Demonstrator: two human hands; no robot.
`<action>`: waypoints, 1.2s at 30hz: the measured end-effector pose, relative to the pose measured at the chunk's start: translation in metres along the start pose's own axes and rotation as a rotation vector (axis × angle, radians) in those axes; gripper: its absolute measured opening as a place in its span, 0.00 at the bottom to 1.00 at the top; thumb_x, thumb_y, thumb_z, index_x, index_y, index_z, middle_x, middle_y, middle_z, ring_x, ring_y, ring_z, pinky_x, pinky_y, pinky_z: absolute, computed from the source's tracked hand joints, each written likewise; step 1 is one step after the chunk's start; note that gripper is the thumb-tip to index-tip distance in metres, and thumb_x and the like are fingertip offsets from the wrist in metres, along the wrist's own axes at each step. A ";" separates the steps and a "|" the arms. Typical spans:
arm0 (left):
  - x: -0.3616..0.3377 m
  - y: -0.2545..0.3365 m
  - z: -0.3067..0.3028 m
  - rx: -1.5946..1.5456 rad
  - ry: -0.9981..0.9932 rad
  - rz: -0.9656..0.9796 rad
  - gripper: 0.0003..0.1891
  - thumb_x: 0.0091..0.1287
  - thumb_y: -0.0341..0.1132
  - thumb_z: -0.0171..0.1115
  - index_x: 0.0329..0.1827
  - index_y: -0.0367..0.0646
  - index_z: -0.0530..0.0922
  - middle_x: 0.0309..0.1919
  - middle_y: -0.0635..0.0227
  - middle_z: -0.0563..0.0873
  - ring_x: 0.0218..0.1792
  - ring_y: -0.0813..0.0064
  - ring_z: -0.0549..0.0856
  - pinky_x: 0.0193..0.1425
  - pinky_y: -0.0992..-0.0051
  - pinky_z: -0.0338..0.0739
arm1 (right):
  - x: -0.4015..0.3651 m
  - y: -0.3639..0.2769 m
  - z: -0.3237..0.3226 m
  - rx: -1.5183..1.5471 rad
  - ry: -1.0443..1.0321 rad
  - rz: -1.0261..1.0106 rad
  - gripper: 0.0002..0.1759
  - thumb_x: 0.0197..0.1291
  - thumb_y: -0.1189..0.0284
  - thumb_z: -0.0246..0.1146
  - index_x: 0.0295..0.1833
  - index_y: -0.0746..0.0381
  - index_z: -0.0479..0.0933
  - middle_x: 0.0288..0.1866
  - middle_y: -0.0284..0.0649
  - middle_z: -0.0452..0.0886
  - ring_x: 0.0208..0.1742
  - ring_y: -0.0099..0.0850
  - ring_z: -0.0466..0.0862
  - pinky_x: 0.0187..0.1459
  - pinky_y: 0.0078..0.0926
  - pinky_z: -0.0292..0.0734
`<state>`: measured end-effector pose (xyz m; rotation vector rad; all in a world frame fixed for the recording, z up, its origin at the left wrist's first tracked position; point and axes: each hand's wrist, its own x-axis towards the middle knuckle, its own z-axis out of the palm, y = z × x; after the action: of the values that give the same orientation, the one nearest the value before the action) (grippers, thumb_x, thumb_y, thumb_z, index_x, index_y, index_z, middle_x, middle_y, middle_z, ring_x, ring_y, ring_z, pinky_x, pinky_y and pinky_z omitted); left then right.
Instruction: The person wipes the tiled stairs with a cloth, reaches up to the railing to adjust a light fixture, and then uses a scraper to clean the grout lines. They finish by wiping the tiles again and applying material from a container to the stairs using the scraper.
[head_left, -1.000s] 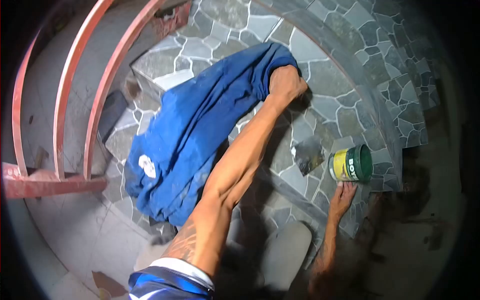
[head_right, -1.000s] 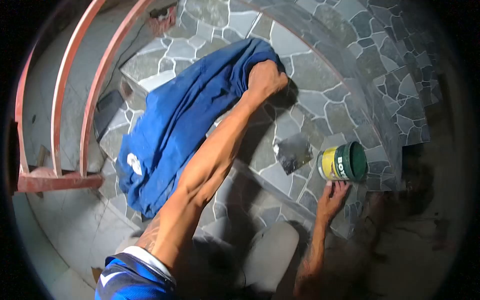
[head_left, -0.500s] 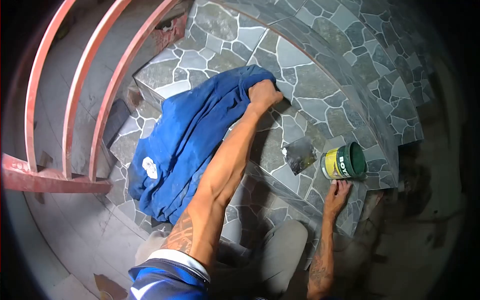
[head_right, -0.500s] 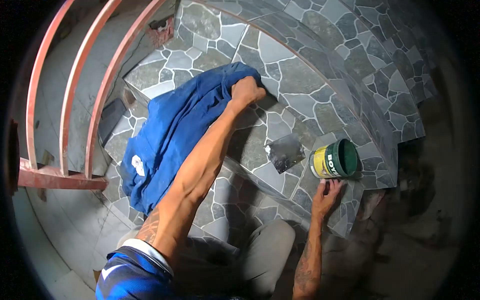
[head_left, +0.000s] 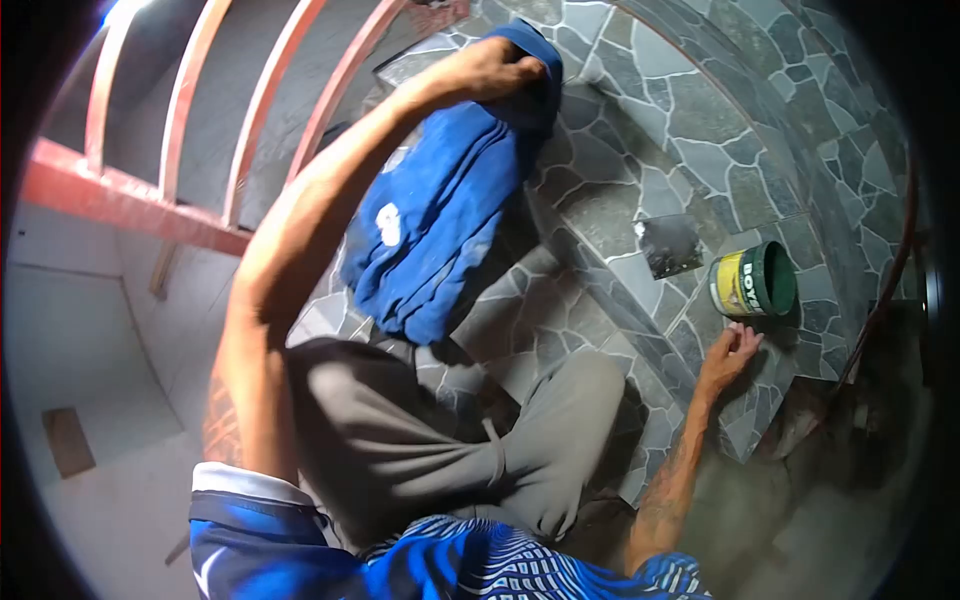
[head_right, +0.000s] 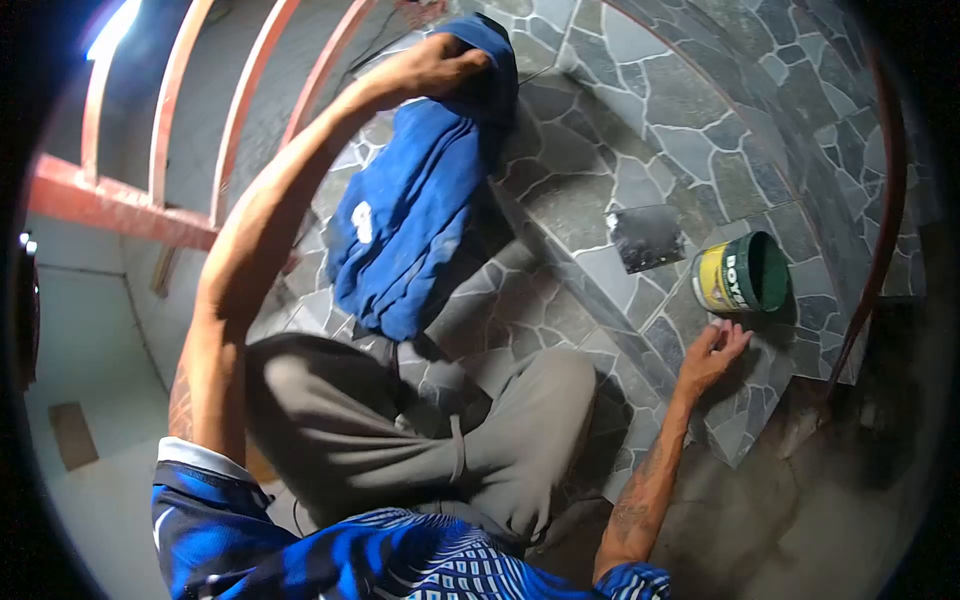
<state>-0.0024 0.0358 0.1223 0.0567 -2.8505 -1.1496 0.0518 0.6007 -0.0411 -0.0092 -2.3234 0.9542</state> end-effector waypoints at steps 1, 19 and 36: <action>-0.019 -0.010 -0.012 -0.054 0.035 -0.095 0.24 0.74 0.53 0.57 0.44 0.36 0.80 0.29 0.69 0.79 0.32 0.81 0.78 0.33 0.72 0.74 | -0.001 -0.003 0.000 0.000 -0.002 0.003 0.39 0.70 0.68 0.60 0.75 0.77 0.51 0.65 0.60 0.73 0.63 0.43 0.79 0.64 0.36 0.76; -0.339 -0.182 0.144 -0.125 -0.051 -1.285 0.36 0.66 0.68 0.57 0.47 0.37 0.85 0.36 0.61 0.87 0.37 0.73 0.82 0.47 0.68 0.76 | -0.004 -0.021 -0.003 0.120 -0.049 0.072 0.37 0.69 0.73 0.57 0.76 0.76 0.50 0.67 0.61 0.72 0.67 0.44 0.77 0.67 0.37 0.72; -0.354 -0.040 -0.101 -0.175 0.801 0.010 0.26 0.74 0.51 0.55 0.59 0.35 0.77 0.47 0.68 0.83 0.46 0.78 0.81 0.52 0.73 0.77 | -0.005 -0.019 -0.002 0.261 -0.009 0.089 0.35 0.68 0.78 0.54 0.77 0.73 0.51 0.69 0.58 0.69 0.67 0.43 0.76 0.68 0.38 0.72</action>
<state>0.3589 -0.0416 0.1493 0.3933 -2.0418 -1.0504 0.0610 0.5865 -0.0308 -0.0016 -2.2049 1.2974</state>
